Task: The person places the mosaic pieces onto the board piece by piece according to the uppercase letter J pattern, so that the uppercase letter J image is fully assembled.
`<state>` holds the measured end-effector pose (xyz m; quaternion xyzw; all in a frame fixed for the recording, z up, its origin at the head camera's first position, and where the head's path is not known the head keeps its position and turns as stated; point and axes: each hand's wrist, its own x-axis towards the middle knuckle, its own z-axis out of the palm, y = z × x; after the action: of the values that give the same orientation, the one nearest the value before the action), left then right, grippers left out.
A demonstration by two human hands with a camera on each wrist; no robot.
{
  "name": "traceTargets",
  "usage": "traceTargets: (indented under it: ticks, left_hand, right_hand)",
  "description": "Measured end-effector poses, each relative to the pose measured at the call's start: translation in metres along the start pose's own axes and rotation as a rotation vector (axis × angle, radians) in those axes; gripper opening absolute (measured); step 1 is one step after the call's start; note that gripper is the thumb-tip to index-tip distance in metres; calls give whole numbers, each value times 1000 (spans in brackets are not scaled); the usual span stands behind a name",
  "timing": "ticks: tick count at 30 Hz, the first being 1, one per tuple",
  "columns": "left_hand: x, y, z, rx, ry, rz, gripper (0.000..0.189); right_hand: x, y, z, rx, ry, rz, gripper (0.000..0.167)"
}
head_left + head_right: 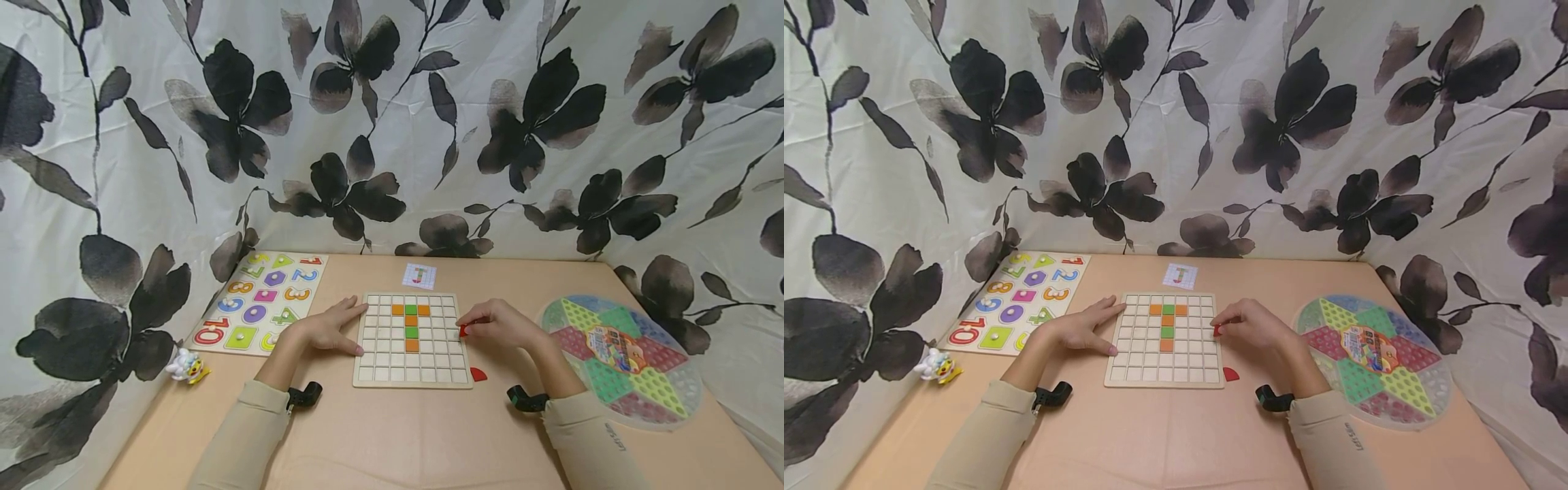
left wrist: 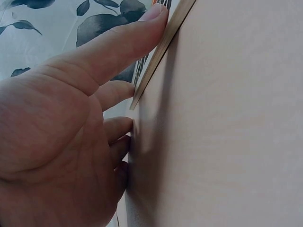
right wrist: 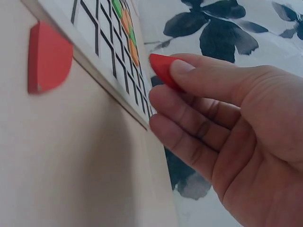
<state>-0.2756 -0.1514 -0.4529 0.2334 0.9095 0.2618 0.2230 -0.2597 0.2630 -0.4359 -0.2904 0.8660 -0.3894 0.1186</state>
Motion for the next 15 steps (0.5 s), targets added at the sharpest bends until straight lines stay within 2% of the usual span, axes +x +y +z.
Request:
traceTargets:
  ticks: [5, 15]
  left_hand:
    - [0, -1, 1, -2, 5, 1, 107]
    - [0, -1, 0, 9, 6, 5, 106]
  right_hand:
    - [7, -6, 7, 68, 13, -9, 24]
    - [17, -20, 21, 93, 55, 24, 19]
